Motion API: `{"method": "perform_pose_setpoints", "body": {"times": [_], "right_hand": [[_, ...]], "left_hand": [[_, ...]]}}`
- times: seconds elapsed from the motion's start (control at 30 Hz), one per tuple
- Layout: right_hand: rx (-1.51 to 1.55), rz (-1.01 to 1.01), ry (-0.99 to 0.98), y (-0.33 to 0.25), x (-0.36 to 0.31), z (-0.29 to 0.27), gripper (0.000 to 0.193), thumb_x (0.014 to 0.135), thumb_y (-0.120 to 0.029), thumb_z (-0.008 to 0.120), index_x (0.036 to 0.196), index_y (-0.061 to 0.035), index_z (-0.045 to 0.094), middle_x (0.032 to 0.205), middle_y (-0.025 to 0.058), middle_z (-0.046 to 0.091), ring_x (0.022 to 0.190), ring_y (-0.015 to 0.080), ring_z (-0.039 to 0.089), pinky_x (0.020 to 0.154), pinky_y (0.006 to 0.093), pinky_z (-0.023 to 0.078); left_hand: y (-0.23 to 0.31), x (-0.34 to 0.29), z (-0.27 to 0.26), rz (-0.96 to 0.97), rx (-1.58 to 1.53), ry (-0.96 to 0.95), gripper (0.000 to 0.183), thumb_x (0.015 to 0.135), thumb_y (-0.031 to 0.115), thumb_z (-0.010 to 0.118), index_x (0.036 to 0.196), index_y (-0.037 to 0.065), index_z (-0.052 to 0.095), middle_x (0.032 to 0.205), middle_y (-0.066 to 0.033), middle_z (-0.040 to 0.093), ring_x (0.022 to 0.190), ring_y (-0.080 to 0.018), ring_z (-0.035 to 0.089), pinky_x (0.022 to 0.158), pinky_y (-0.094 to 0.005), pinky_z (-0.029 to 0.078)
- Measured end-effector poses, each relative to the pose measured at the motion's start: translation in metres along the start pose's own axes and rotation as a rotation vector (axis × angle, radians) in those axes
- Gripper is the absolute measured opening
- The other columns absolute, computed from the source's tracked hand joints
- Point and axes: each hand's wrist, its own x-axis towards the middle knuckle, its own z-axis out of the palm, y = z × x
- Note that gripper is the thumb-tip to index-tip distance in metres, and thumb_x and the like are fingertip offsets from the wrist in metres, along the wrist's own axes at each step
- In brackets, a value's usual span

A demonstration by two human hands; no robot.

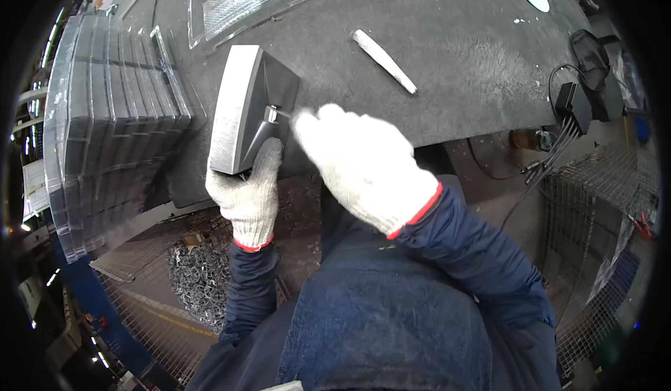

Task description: The person deburrs metal components by scraping their edges and inner surfaces with hand tools, then places the finished components onto a stack.

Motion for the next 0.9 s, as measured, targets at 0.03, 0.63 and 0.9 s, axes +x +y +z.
{"method": "perform_pose_setpoints", "body": {"times": [0.03,0.63,0.9], "right_hand": [[0.041,0.012,0.002,-0.003,-0.002,0.004,0.028,0.098,-0.012,0.062,0.125,-0.0061,0.063,0.093,0.0107,0.065,0.079,0.0283,0.074,0.068,0.0395,0.06],[0.143,-0.018,-0.025,-0.001,0.008,0.013,0.02,0.099,-0.011,0.061,0.118,-0.0072,0.061,0.093,0.012,0.064,0.081,0.031,0.072,0.072,0.0425,0.058],[0.217,0.026,0.032,0.001,0.005,0.014,0.014,0.098,-0.009,0.063,0.111,-0.0093,0.06,0.089,0.0109,0.062,0.077,0.0306,0.071,0.067,0.042,0.057]], "left_hand": [[0.0,-0.001,0.0,-0.001,-0.001,0.006,0.036,0.083,0.01,0.094,0.109,-0.001,0.072,0.094,-0.0112,0.079,0.083,-0.018,0.076,0.078,-0.0346,0.06],[-0.004,-0.002,0.0,0.009,-0.036,-0.005,0.036,0.084,0.01,0.095,0.111,0.001,0.073,0.097,-0.0103,0.08,0.087,-0.0178,0.076,0.08,-0.0343,0.06],[-0.001,-0.001,0.001,-0.04,-0.033,-0.012,0.037,0.085,0.01,0.095,0.111,-0.001,0.072,0.095,-0.0115,0.08,0.084,-0.0187,0.077,0.079,-0.0336,0.061]]}}
